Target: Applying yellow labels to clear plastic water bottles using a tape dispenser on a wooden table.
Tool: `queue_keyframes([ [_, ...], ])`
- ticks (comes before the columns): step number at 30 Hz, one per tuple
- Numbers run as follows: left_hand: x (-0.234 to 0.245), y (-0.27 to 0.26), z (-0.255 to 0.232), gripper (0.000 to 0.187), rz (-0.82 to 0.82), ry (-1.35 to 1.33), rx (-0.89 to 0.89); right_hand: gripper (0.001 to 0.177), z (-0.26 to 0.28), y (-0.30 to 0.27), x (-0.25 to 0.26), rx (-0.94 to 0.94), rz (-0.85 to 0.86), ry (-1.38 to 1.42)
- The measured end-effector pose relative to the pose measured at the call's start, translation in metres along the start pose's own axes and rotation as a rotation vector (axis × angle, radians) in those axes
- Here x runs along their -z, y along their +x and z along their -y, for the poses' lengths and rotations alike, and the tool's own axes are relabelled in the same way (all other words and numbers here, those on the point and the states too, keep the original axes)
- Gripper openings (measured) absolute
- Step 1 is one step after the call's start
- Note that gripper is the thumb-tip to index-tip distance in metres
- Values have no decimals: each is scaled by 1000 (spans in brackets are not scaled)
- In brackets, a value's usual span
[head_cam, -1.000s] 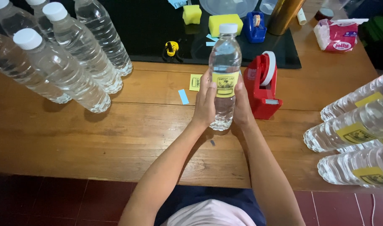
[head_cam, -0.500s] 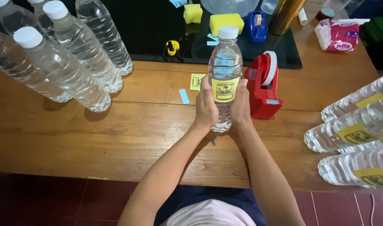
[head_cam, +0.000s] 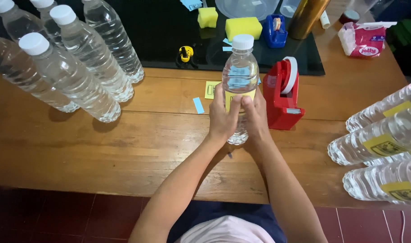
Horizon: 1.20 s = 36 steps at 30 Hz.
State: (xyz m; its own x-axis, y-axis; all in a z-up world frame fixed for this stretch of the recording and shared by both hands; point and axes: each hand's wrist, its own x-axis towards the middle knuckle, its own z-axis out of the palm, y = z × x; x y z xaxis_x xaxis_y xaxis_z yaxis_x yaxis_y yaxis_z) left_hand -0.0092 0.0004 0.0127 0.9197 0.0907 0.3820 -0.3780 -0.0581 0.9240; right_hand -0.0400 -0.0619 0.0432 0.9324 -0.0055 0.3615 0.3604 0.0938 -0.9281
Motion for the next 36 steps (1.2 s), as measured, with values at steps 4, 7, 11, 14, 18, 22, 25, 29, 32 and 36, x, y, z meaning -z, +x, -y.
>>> queue_keyframes([
  [4, -2, 0, 5, 80, -10, 23, -57, 71, 6, -2, -3, -22, -14, -3],
  [7, -1, 2, 4, 74, -12, -36, -57, 72, 13, -3, -4, -39, -26, -5],
  [11, -4, 1, 5, 71, -28, -82, -77, 73, 22, -4, -7, -58, -42, -8],
  [14, -2, 0, 1, 69, -17, -91, -64, 74, 29, -3, -9, -71, -55, -10],
  [18, -3, 0, 11, 86, 12, -98, -15, 77, 19, 6, 2, 108, 24, -65],
  [22, -2, -1, 6, 69, -29, 31, -34, 59, 3, 12, 9, 201, 44, -76],
  [25, -2, -1, 7, 72, -14, 8, -4, 52, 10, 9, 6, 202, 25, -174],
  [29, -2, -1, 14, 68, -37, -32, -83, 59, 15, 7, 0, 129, -41, -213],
  [32, -1, 1, 3, 67, -47, -77, -120, 62, 26, 1, -10, -21, -154, -154],
  [36, -5, 2, 18, 70, -28, -102, -175, 65, 20, -5, -16, -155, -296, -47],
])
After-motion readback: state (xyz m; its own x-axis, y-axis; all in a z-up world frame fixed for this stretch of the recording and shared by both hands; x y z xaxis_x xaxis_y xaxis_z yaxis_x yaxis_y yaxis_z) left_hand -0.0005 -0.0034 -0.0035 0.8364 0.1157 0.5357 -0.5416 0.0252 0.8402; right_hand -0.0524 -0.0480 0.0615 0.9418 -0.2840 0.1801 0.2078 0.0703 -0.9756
